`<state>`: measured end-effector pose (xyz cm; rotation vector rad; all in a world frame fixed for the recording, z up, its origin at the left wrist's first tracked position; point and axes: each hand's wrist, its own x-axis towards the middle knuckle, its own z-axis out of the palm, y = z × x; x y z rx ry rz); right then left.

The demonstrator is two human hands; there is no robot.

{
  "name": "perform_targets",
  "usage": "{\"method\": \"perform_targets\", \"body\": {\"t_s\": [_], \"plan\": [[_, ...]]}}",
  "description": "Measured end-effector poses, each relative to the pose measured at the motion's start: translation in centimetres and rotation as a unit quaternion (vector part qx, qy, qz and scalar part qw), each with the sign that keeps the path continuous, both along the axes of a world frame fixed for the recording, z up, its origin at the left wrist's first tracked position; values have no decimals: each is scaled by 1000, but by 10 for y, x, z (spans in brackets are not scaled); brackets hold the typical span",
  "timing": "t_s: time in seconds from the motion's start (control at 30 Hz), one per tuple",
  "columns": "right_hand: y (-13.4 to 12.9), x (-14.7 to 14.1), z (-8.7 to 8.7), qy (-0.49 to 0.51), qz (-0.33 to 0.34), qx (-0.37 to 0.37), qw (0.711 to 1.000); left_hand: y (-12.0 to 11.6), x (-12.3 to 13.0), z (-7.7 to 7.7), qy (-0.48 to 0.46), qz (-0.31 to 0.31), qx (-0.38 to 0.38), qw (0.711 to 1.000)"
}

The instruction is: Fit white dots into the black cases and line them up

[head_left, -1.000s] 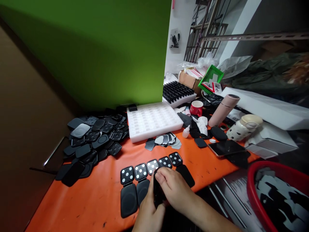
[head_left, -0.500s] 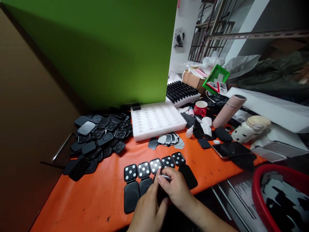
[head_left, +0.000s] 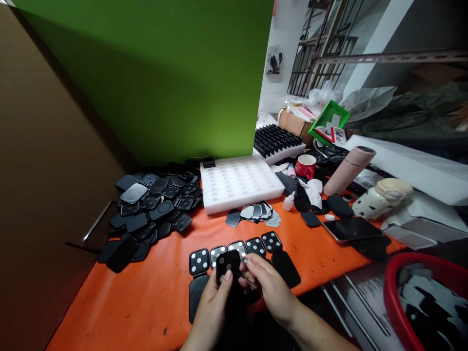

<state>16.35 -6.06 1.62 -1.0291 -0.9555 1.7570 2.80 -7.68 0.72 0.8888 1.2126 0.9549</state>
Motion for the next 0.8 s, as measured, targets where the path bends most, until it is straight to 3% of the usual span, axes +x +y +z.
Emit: {"method": "perform_targets", "body": {"t_s": [0.1, 0.17, 0.23, 0.4, 0.47, 0.53, 0.6, 0.7, 0.77, 0.8], "plan": [[-3, -1, 1, -66, 18, 24, 997, -5, -5, 1, 92, -2, 77, 993], [-6, -2, 2, -102, 20, 31, 994, -8, -8, -2, 177, -24, 160, 971], [-9, -3, 6, -86, 13, 8, 996, -9, -12, -3, 261, -50, 245, 932], [-18, -3, 21, 55, 24, -103, 993, -8, -22, 4, 404, -111, 426, 802], [-18, -6, 24, 103, 15, -129, 986, -8, -23, 9, 416, -124, 451, 780], [-17, -10, 24, 135, -27, -141, 980, -8, -22, 13, 403, -127, 448, 788], [-15, -16, 22, 158, -84, -142, 973, -7, -19, 15, 366, -125, 420, 821], [-12, -20, 19, 217, -109, -148, 959, 1, -16, 14, 262, -71, 304, 913], [-12, -19, 19, 254, -75, -163, 951, 7, -16, 11, 163, 13, 186, 969], [-13, -17, 19, 258, -50, -172, 950, 10, -16, 9, 115, 53, 133, 983]]}}
